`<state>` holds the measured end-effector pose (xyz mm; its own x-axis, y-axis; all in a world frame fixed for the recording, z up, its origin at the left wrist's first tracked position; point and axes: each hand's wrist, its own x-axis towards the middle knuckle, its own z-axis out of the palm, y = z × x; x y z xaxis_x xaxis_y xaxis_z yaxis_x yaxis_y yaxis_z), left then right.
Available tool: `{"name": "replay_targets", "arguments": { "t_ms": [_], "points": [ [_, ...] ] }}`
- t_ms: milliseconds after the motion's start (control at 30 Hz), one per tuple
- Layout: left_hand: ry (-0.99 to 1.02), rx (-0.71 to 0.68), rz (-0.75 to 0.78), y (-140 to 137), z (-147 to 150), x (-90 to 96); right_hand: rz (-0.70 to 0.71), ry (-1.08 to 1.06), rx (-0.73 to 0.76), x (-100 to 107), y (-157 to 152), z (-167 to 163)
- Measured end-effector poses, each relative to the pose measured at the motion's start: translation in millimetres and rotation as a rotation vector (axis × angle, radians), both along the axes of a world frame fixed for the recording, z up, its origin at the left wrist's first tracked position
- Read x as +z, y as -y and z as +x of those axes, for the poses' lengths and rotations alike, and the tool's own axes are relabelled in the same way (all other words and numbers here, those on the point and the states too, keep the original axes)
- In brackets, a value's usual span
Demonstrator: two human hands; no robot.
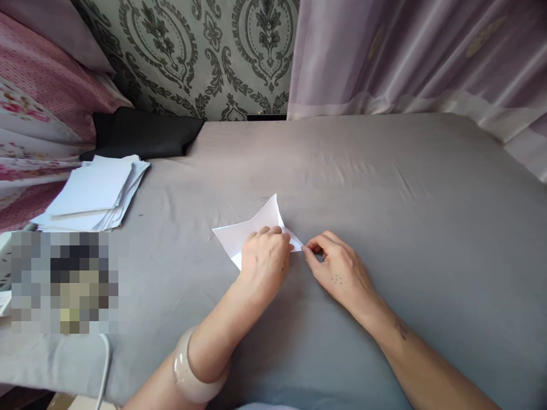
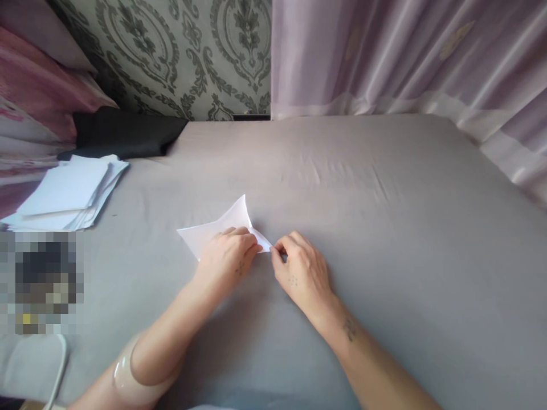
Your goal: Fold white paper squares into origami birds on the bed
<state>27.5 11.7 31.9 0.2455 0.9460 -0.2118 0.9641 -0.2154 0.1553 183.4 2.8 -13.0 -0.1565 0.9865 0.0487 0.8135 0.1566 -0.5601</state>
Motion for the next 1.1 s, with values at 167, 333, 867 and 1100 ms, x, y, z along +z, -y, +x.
{"name": "replay_targets", "arguments": {
  "t_ms": [167,333,867,1100],
  "points": [
    [-0.01,0.004,0.01,1,1,-0.6,-0.022,0.028,-0.007,-1,-2,-1],
    [-0.006,0.007,-0.022,1,2,2.1,-0.051,-0.015,0.009,1,-4,8],
    [0.005,-0.011,0.056,9,0,1.4,0.201,-0.068,0.33,2,23,3],
    [0.068,-0.101,0.082,34,-41,5.0,0.301,0.165,0.359,5,31,-3]
  ]
}}
